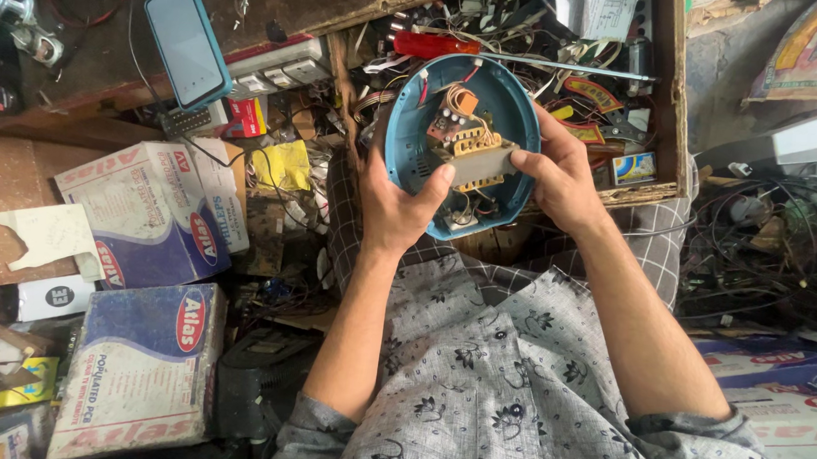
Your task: The person sits on the floor holding a blue round appliance housing with a transformer inside. They unscrew the transformer with a screwdriver, use pliers on a wire, handle a power plug and cable, then reposition the housing and continue working on the internal components.
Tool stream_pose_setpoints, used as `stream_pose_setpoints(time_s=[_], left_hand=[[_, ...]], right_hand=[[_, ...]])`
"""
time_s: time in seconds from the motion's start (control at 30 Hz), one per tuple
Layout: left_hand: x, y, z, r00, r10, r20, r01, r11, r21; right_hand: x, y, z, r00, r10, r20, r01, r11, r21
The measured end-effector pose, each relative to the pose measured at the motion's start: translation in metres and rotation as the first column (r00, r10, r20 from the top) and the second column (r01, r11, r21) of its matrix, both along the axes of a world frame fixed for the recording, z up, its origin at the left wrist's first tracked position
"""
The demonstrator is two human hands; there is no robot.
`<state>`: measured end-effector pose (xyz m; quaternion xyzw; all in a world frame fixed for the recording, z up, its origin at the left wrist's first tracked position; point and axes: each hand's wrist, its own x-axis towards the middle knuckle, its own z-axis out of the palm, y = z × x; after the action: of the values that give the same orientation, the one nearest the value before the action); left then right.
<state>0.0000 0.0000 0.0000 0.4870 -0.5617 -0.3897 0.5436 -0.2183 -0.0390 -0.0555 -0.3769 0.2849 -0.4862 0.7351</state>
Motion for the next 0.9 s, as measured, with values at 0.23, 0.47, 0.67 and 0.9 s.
stream_pose_setpoints(time_s=[0.23, 0.47, 0.67, 0.9], left_hand=[[-0.027, -0.010, 0.014, 0.998, 0.025, 0.052, -0.024, 0.999, -0.025], [-0.068, -0.025, 0.018, 0.998, 0.032, 0.053, -0.031, 0.999, -0.020], [-0.058, -0.024, 0.018, 0.998, 0.021, 0.058, -0.021, 1.000, 0.002], [-0.052, -0.022, 0.018, 0.999, -0.024, 0.028, 0.025, 0.999, -0.029]], right_hand=[[-0.022, -0.012, 0.000, 0.999, 0.012, 0.038, -0.013, 1.000, 0.029], [-0.062, -0.026, 0.003, 0.999, 0.029, 0.045, -0.030, 0.999, 0.025], [-0.052, -0.024, 0.003, 0.999, 0.011, 0.043, -0.012, 1.000, 0.028], [-0.047, -0.019, 0.001, 0.995, 0.012, 0.100, -0.016, 0.999, 0.043]])
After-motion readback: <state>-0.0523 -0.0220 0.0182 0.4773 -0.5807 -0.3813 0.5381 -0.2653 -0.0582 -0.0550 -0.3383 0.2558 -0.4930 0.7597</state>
